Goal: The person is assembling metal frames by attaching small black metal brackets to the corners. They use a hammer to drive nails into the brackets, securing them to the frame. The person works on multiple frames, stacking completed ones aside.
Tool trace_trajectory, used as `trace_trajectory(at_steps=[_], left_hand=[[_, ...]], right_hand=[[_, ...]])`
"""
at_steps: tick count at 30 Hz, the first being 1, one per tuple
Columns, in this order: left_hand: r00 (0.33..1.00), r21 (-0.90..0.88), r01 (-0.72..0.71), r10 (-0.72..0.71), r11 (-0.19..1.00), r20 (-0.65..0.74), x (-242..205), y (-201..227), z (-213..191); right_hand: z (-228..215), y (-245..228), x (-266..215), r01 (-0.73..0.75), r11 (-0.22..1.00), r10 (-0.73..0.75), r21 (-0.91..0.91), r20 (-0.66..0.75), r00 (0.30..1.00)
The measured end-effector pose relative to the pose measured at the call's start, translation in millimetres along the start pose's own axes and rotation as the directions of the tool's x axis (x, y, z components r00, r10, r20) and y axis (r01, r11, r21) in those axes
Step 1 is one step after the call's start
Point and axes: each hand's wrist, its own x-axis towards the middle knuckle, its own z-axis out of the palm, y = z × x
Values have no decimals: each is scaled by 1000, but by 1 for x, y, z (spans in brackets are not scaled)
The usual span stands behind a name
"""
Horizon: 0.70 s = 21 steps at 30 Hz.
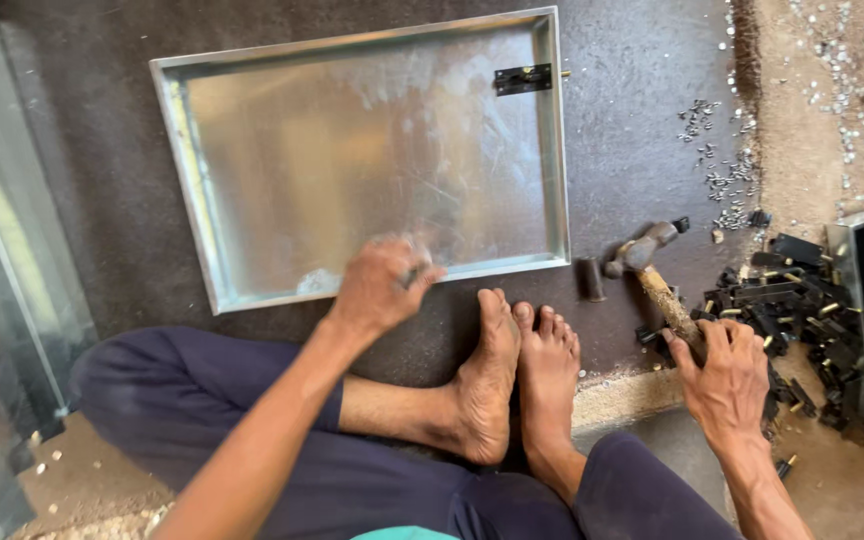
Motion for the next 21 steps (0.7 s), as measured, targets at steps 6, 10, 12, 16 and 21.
trace_trajectory(at_steps=[6,10,12,16,21], left_hand=[[962,133,-77,109,988,-250,146,-52,-5],[933,240,-254,303,937,-196,253,-72,15],[967,185,-233,248,955,-62,289,-74,28],[981,165,-152,128,974,146,309,-93,33],[945,144,-127,76,981,319,310,-95,40]], right_hand=[[-65,-48,22,-426,711,272,559,339,901],[-59,-101,70,14,704,-49,710,30,998],[-40,-123,93,-118,715,25,690,143,989],[-16,-151,100,-274,523,36,807,300,953],[-1,-150,98,22,700,-75,714,43,996]])
